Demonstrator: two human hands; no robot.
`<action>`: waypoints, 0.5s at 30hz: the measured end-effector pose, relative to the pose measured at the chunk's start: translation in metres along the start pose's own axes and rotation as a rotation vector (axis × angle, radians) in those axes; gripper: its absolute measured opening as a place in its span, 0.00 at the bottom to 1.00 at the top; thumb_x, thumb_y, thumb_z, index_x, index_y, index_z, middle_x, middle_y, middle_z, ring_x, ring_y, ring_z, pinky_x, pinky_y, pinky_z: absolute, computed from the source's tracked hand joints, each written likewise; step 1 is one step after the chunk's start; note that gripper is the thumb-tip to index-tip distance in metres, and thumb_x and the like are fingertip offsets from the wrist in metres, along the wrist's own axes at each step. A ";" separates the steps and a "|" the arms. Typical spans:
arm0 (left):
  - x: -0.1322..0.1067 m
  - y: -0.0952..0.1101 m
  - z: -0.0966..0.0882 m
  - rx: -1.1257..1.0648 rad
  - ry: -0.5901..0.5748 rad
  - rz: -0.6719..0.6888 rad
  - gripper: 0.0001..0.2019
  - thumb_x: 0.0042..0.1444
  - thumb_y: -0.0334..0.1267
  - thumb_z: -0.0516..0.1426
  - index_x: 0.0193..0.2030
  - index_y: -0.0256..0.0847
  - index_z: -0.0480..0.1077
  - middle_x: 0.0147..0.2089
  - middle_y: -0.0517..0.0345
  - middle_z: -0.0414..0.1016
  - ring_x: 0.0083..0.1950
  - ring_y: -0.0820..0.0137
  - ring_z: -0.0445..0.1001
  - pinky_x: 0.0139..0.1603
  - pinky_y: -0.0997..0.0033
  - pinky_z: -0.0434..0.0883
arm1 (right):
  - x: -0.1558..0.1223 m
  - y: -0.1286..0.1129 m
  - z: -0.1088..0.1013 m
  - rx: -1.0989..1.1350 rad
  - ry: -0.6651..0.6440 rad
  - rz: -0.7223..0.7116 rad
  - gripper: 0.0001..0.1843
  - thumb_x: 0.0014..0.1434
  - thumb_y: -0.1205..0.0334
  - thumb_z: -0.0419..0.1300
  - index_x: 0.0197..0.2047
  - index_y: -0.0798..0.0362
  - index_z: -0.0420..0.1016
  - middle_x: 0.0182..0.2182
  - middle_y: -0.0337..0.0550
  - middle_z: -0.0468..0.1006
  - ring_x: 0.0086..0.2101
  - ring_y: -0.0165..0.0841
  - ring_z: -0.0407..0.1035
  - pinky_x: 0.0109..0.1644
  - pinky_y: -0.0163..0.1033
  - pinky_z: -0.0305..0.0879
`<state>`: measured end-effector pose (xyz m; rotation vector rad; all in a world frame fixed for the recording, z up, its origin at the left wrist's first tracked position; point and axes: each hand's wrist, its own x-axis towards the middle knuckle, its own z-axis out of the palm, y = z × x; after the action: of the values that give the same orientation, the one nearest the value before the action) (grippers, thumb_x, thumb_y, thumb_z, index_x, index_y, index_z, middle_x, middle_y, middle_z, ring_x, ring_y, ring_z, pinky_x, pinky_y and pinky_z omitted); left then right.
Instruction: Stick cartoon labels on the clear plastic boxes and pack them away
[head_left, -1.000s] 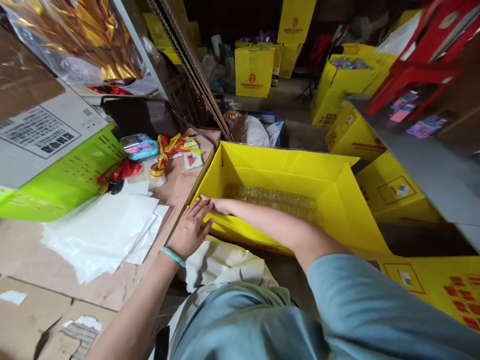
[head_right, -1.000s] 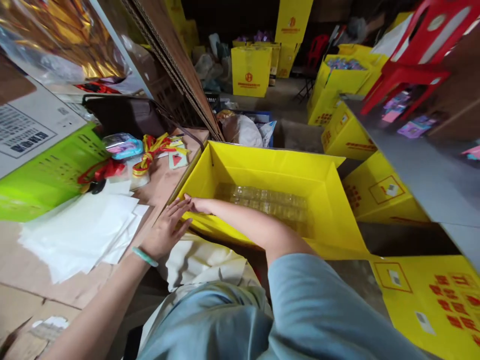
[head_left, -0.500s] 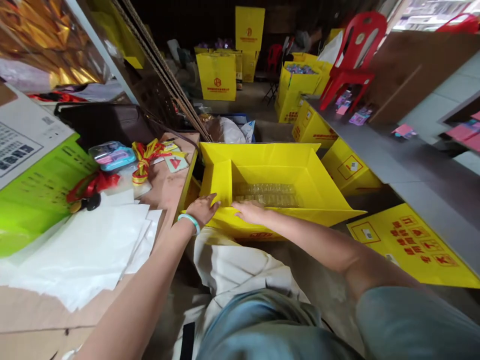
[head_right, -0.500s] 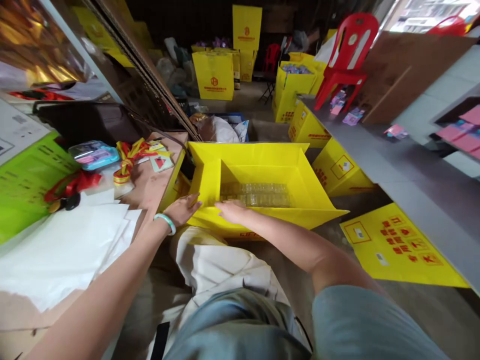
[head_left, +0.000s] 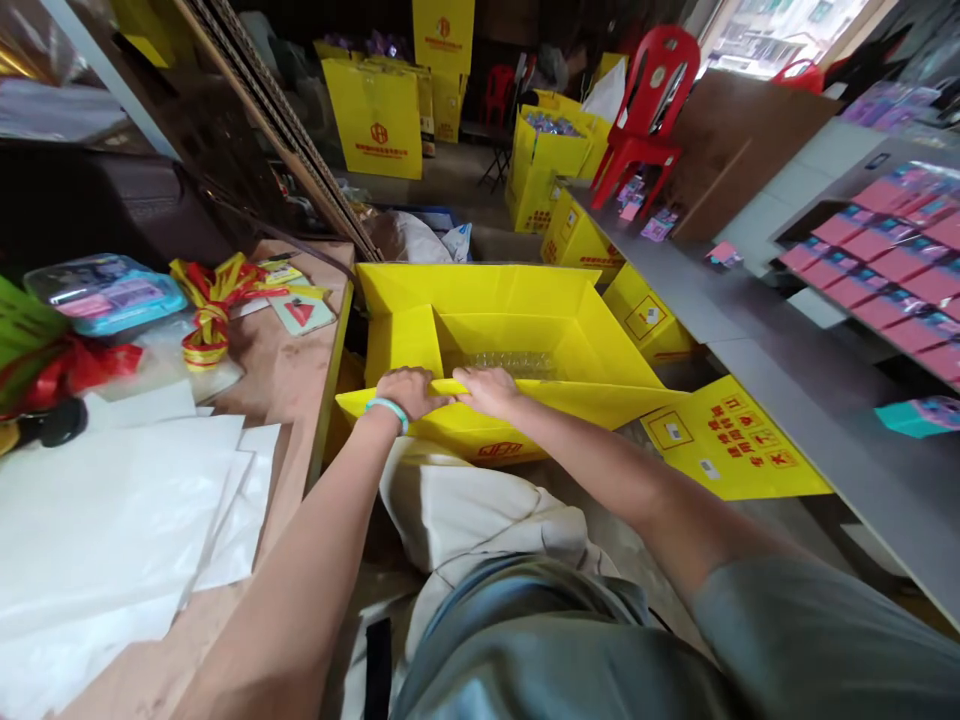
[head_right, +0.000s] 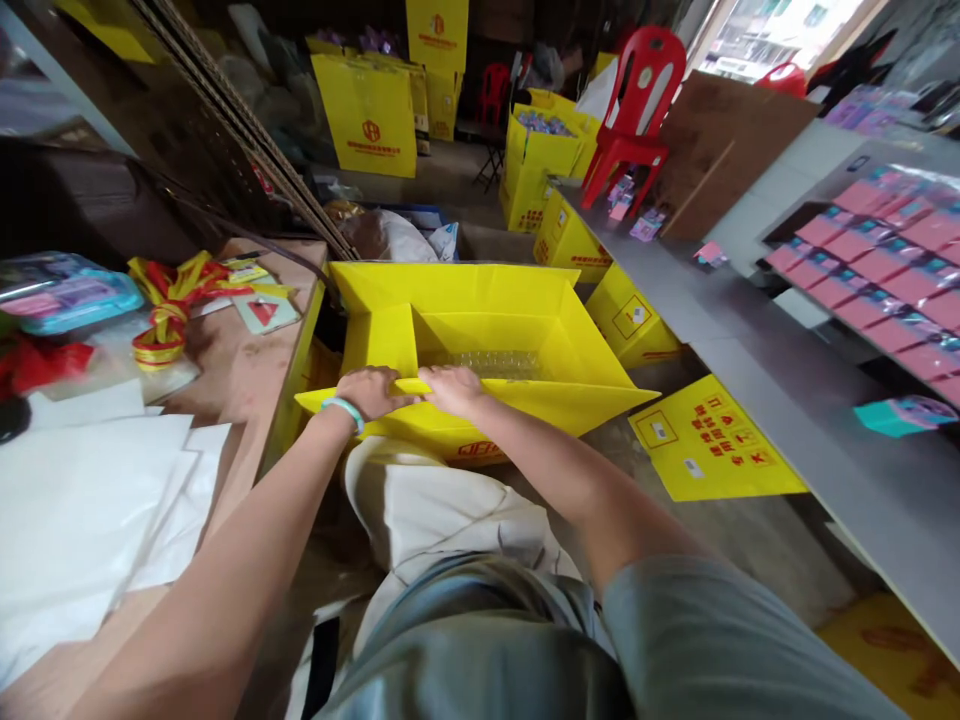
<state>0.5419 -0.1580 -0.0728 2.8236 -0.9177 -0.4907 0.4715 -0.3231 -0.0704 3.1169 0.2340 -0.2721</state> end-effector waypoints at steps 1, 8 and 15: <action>0.003 -0.002 -0.002 0.003 -0.027 -0.002 0.28 0.53 0.60 0.54 0.53 0.44 0.73 0.55 0.47 0.75 0.58 0.54 0.71 0.59 0.61 0.64 | 0.002 0.000 -0.001 -0.007 -0.005 0.005 0.18 0.64 0.50 0.55 0.52 0.50 0.66 0.49 0.50 0.77 0.48 0.42 0.72 0.45 0.41 0.65; 0.014 -0.008 -0.010 -0.013 -0.157 0.026 0.30 0.48 0.57 0.58 0.54 0.41 0.73 0.55 0.45 0.75 0.57 0.54 0.72 0.53 0.64 0.69 | 0.003 -0.009 -0.003 -0.029 -0.023 0.048 0.18 0.62 0.49 0.58 0.51 0.50 0.67 0.48 0.48 0.78 0.47 0.42 0.73 0.46 0.40 0.65; 0.011 -0.017 -0.011 -0.100 -0.200 0.059 0.33 0.43 0.58 0.61 0.52 0.38 0.74 0.54 0.41 0.76 0.52 0.55 0.76 0.47 0.68 0.72 | 0.001 -0.024 -0.003 -0.062 -0.034 0.074 0.19 0.63 0.50 0.57 0.53 0.51 0.66 0.51 0.49 0.76 0.50 0.41 0.71 0.48 0.40 0.64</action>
<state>0.5634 -0.1500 -0.0695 2.6855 -0.9771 -0.7988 0.4693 -0.2994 -0.0672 3.0487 0.1247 -0.3105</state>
